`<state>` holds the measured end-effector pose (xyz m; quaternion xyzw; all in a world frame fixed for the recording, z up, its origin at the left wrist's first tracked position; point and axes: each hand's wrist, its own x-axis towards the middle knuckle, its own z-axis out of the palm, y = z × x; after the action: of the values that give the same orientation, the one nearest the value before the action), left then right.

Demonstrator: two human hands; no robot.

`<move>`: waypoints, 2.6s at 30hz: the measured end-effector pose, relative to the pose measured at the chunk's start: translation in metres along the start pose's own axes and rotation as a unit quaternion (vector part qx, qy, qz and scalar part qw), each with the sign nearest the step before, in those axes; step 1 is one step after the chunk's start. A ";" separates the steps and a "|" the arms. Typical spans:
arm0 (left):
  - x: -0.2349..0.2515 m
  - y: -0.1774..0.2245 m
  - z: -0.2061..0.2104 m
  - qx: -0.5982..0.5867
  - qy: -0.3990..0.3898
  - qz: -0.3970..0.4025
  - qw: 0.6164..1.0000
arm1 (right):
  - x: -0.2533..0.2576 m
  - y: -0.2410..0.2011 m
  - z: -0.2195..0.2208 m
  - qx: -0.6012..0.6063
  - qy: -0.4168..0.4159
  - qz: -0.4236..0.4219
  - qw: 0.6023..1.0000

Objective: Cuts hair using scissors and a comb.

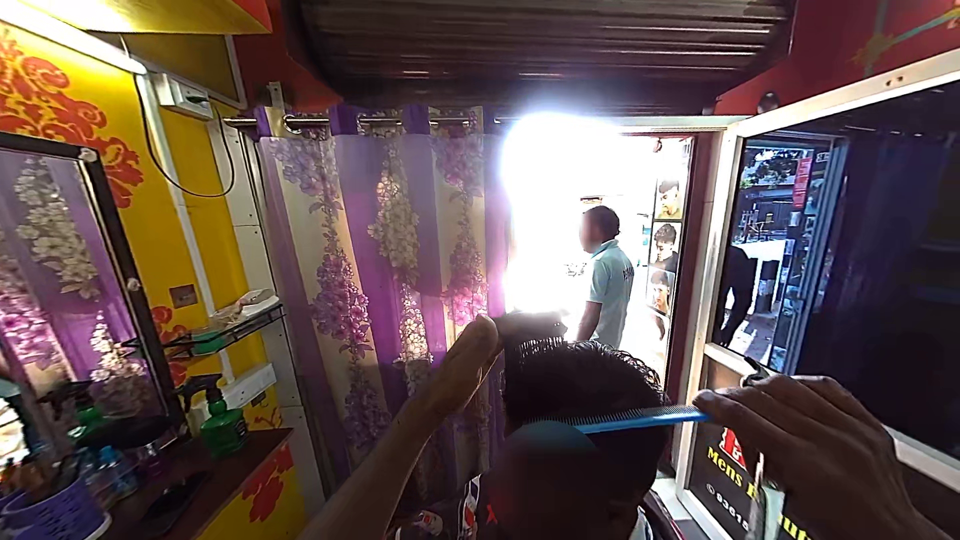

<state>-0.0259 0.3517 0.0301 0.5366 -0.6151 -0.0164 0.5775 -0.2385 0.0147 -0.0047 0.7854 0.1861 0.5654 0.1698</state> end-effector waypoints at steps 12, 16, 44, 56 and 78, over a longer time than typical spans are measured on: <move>-0.005 0.008 -0.027 0.044 0.096 -0.001 0.994 | 0.035 0.005 0.068 -0.005 0.065 0.021 0.998; -0.057 -0.027 -0.060 -0.022 0.039 0.039 0.998 | 0.029 0.006 0.071 -0.027 0.092 0.012 0.995; 0.037 0.011 0.038 0.088 -0.184 0.060 0.977 | 0.067 0.014 0.028 -0.047 0.101 -0.009 0.994; 0.037 0.018 0.035 0.116 -0.149 0.071 0.980 | 0.076 0.015 0.018 -0.045 0.107 -0.022 0.993; 0.013 -0.012 -0.026 0.064 0.016 -0.022 0.998 | 0.117 -0.037 0.009 -0.039 -0.072 -0.120 0.989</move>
<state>0.0041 0.3530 0.0400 0.5857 -0.5938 0.0188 0.5513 -0.1990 0.1033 0.0715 0.7885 0.2444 0.4899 0.2802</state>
